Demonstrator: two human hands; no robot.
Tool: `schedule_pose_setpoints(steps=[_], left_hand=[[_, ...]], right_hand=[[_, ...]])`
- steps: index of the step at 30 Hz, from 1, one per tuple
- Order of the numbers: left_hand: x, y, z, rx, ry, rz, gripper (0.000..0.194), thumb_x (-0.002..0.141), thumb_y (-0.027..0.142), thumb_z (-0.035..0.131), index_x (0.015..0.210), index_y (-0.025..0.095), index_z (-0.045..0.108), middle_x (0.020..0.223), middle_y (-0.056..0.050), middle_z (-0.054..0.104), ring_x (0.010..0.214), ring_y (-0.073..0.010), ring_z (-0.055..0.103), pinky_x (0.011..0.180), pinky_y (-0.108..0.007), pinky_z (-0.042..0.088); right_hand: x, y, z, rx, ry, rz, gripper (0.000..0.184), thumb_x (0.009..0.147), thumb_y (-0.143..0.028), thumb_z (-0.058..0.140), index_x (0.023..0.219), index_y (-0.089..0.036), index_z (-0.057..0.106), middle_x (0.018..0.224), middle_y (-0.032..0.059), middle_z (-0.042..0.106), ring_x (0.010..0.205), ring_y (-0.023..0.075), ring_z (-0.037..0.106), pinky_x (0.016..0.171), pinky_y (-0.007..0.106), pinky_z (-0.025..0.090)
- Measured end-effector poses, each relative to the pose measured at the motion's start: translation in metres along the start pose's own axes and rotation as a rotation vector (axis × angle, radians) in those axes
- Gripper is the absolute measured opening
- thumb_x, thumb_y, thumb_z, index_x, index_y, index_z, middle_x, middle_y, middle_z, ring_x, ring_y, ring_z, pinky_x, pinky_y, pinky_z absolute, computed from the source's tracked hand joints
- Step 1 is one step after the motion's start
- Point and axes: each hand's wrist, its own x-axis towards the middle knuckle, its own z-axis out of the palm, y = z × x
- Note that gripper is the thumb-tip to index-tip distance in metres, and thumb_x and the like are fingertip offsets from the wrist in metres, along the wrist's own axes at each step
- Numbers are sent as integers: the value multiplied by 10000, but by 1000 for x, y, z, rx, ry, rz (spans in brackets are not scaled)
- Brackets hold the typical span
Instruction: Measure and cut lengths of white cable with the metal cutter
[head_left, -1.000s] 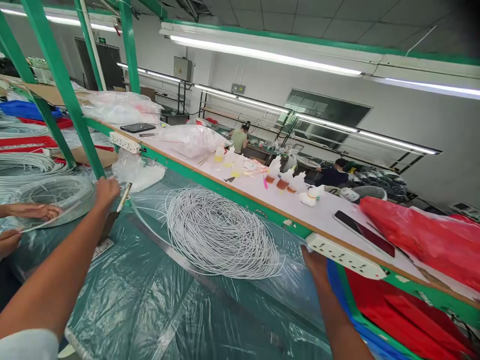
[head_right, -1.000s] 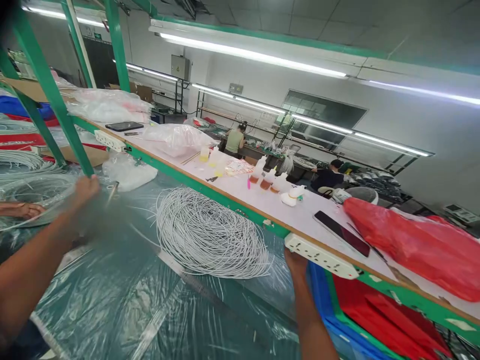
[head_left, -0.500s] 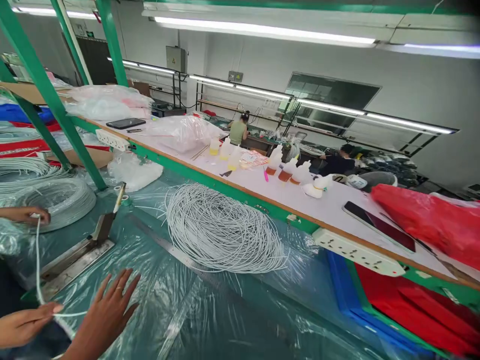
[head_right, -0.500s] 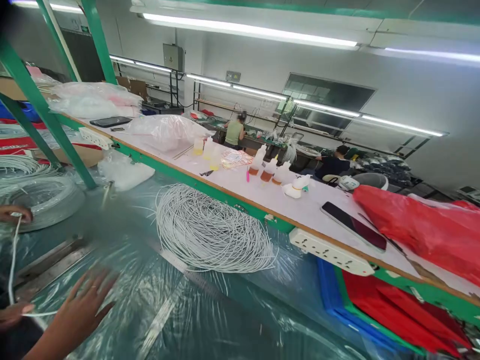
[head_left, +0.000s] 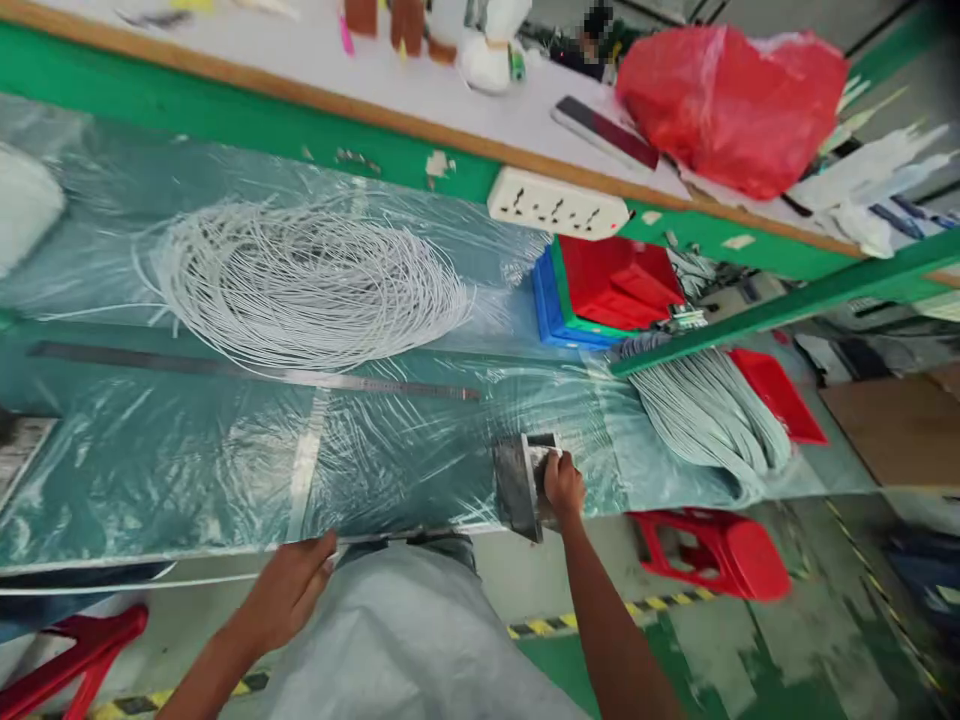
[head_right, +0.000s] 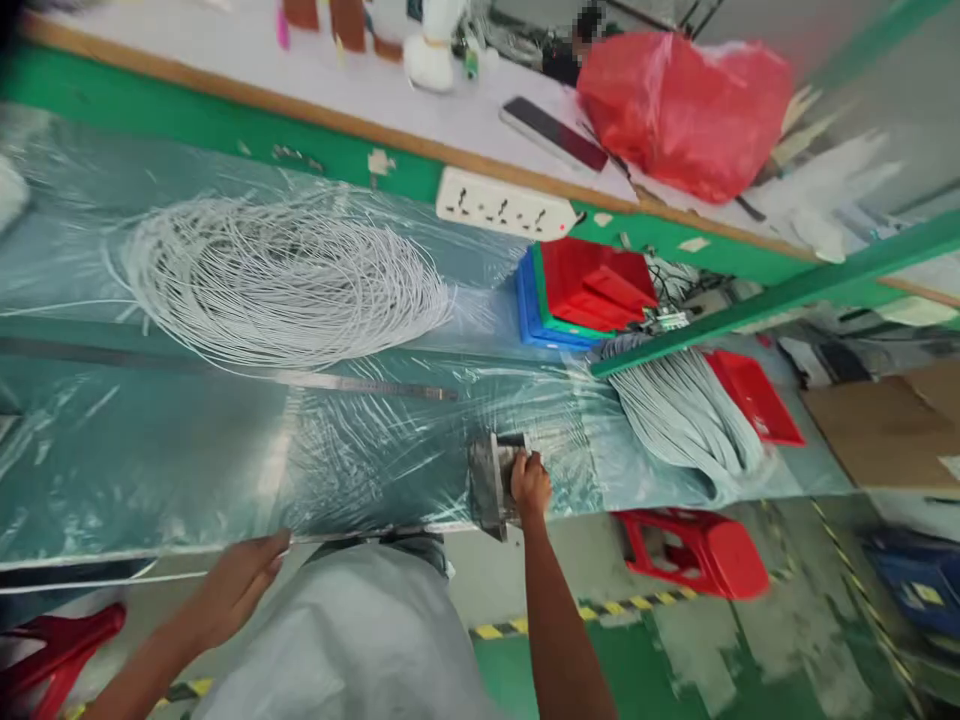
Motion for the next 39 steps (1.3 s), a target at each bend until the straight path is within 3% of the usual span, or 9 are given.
schedule_pose_setpoints(steps=[3,8,10,13,20,28,39], left_hand=[[55,53,38,-79,-188,69,429,1073,315,288,995,199,693,830,-110,745,780,-278,725,744,-356,521],[154,133,86,-72,-386,100,385,1066,126,370,1065,163,753,1176,-155,765,1000,-284,743,819,-351,505],[185,156,101,-53,-450,121,373,1046,77,414,1067,148,779,1206,-165,767,1053,-302,743,836,-362,511],[217,176,124,-79,-486,142,379,1101,145,410,1159,116,783,1199,-191,781,1129,-327,737,891,-384,528],[245,187,161,-145,-487,122,418,1141,236,386,1244,127,776,1192,-202,792,1117,-317,740,920,-406,551],[258,184,173,-222,-426,168,369,1101,181,430,1191,116,782,1309,-190,728,1094,-294,709,931,-394,531],[271,173,184,-133,-390,302,325,1038,72,411,974,101,729,1094,-180,742,1035,-272,691,936,-361,497]], right_hand=[[4,2,7,-70,2,15,463,1143,-385,307,1345,-116,625,1176,241,754,1039,327,717,847,380,453],[10,18,16,-76,46,-30,453,1148,-382,316,1298,-121,654,1139,229,756,994,316,692,781,358,382],[13,21,20,-85,72,-27,438,1143,-375,336,1264,-122,673,1095,215,758,943,303,676,757,354,354],[15,24,25,-98,109,-13,433,1140,-385,353,1229,-136,697,1031,179,755,876,275,645,737,347,323],[14,20,26,-146,126,20,429,1144,-399,367,1198,-137,702,984,170,752,810,262,630,714,355,286],[9,14,24,-138,133,28,387,1142,-375,397,1163,-131,697,977,160,757,800,245,636,707,351,296],[9,5,17,-64,87,4,320,1143,-389,432,1162,-152,646,1059,157,783,861,238,716,744,342,426]])
